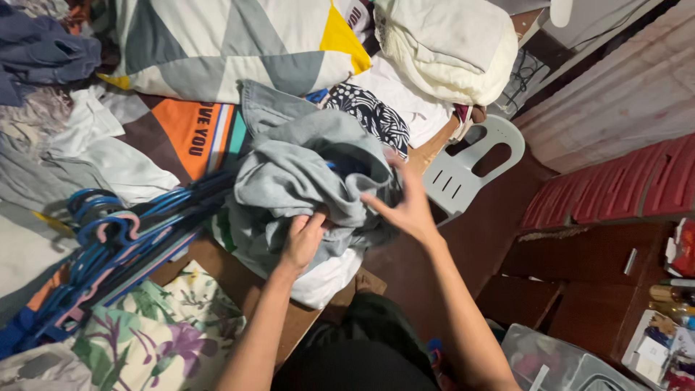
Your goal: The person sorts through a pile of clothes and hangers on a bed, unfolding a pair of shorts and a shirt before gathering a bundle of hangers and placing them together.
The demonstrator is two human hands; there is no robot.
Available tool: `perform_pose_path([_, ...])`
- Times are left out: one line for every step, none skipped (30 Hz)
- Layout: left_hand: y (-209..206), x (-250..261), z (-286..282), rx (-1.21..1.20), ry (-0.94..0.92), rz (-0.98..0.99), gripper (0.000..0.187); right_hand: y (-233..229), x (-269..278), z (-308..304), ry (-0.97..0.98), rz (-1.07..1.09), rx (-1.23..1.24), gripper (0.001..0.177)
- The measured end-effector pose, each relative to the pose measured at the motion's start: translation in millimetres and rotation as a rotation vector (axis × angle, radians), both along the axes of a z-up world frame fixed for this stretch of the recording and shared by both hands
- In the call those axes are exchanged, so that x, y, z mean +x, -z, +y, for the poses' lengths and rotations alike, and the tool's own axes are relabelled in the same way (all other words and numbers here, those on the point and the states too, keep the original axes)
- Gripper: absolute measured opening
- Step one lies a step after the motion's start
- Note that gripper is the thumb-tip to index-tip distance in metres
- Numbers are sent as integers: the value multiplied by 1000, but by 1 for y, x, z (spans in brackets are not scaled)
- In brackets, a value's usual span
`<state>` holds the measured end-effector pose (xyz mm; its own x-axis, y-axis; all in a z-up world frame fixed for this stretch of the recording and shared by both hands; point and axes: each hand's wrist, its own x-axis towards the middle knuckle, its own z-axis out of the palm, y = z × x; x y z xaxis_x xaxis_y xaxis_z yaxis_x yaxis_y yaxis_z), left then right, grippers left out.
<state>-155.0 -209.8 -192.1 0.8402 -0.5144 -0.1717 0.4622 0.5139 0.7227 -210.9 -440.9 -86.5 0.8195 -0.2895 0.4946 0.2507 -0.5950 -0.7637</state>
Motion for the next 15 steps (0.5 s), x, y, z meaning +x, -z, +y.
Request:
perform_pose_path([10, 0, -1, -28, 4, 62, 17, 5, 9, -2, -5, 84, -138, 63])
perform_pose_path([20, -2, -2, -57, 8, 123, 15, 14, 13, -6, -11, 167, -276, 54])
perform_pose_path([28, -5, -1, -56, -2, 125, 15, 24, 18, -11, -21, 168, -275, 54])
perform_pose_path([33, -8, 0, -111, -62, 65, 17, 35, 22, -16, 21, 149, -115, 43])
perform_pose_path([36, -13, 0, -162, -124, 8, 20, 48, 22, -23, 61, 135, 47, 33])
perform_pose_path([35, -16, -2, -158, -138, 13, 20, 58, 20, -36, 48, 142, 50, 33])
perform_pose_path([31, -20, -2, -78, -210, 34, 15, 65, 17, -52, 83, 141, 171, 27])
perform_pose_path([23, -23, -1, 3, -281, 56, 11, 69, 13, -68, 119, 142, 292, 22])
perform_pose_path([14, -26, -2, 8, -297, 59, 11, 70, 8, -85, 104, 148, 296, 22])
perform_pose_path([4, -30, -5, 58, -298, 107, 15, 66, 4, -100, -28, 170, 119, 13])
perform_pose_path([-7, -33, -6, 107, -298, 154, 22, 62, 4, -105, -160, 187, -58, 6])
perform_pose_path([-16, -34, -5, 111, -313, 157, 22, 56, 7, -104, -176, 189, -54, 6])
perform_pose_path([-25, -35, -4, 70, -319, 85, 18, 43, 9, -103, -165, 273, 131, 12])
perform_pose_path([-33, -38, -5, 30, -324, 12, 17, 26, 8, -99, -152, 359, 315, 20])
perform_pose_path([-43, -37, -6, 31, -337, 9, 17, 7, 10, -91, -165, 358, 315, 20])
